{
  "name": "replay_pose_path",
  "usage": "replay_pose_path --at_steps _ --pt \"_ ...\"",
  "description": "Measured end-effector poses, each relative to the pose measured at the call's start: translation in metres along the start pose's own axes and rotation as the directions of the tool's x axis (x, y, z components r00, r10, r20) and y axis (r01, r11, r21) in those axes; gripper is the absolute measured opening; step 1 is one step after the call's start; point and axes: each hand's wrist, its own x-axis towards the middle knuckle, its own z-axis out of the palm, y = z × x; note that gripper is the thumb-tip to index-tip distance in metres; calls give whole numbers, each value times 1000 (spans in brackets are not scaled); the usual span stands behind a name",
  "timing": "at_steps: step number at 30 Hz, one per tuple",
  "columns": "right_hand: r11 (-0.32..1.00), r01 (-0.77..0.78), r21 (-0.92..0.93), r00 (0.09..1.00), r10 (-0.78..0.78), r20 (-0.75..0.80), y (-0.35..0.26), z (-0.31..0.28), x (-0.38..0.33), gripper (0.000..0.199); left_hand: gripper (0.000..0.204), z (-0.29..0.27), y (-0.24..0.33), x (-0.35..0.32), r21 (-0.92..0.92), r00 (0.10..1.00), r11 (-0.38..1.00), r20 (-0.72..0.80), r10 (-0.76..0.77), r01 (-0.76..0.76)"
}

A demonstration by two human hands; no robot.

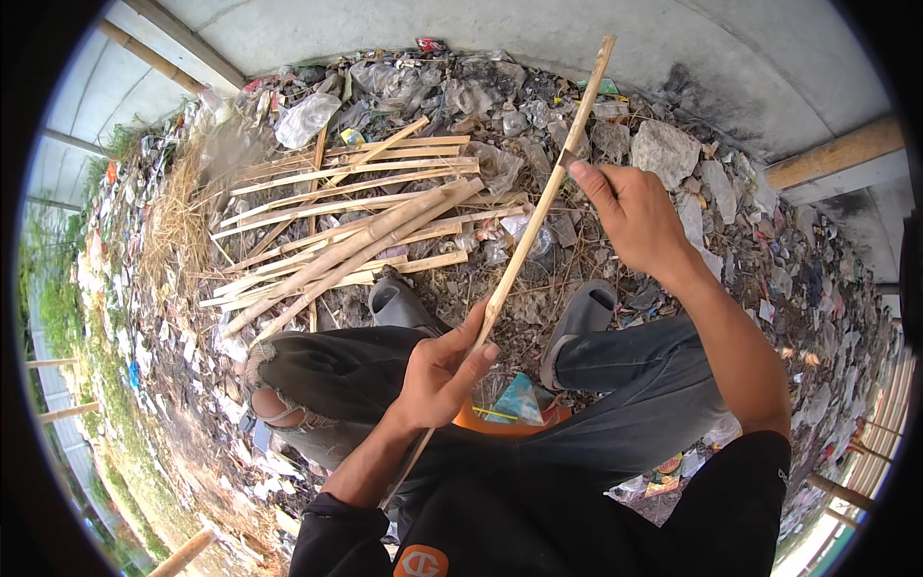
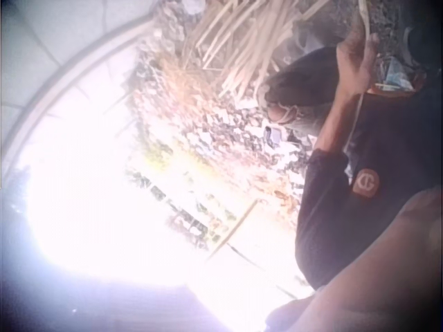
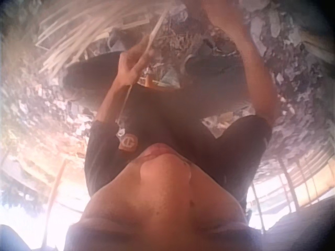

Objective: The person sits on the ground and uses a utility knife to shave the surface of a long bamboo stick. They hold the stick with one hand and scrape along its length with the other, removing thin strips of material.

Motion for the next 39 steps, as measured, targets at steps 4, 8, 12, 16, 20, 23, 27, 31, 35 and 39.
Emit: replay_pose_path --at_steps 4,8,12,16,20,23,27,31,35,39 --pt "1000 19 2 998 -19 -63 4 1 -7 69 58 4 0 1 -20 1000 1000 19 5 -5" --pt "992 110 56 994 -109 -16 -1 26 -27 68 58 -2 -7 -1 42 1000 999 23 18 -18" --pt "997 73 31 997 -72 -7 12 15 -5 66 58 1 -3 2 -28 999 999 30 -24 25" --pt "990 119 80 991 -114 -66 0 7 -1 64 58 4 5 6 -21 1000 999 -8 31 -31" --pt "983 183 37 983 -183 3 -8 27 -25 62 57 -3 -4 6 -11 999 999 -29 36 -36" --pt "994 67 87 998 -66 -22 -5 8 -6 62 55 -5 -3 1 50 1000 999 -21 20 -18" --pt "982 134 133 991 -132 -27 -13 20 -24 64 55 -3 4 5 15 999 999 -27 35 -34" --pt "968 250 3 967 -250 56 -24 39 -42 65 56 -5 1 4 -75 998 996 -41 44 -47" --pt "992 40 120 999 -42 10 -24 11 -13 61 57 -9 0 -1 -80 999 996 -7 35 -35" --pt "966 147 214 982 -169 89 -27 57 -51 61 56 -6 5 4 -84 999 996 -33 18 -21"
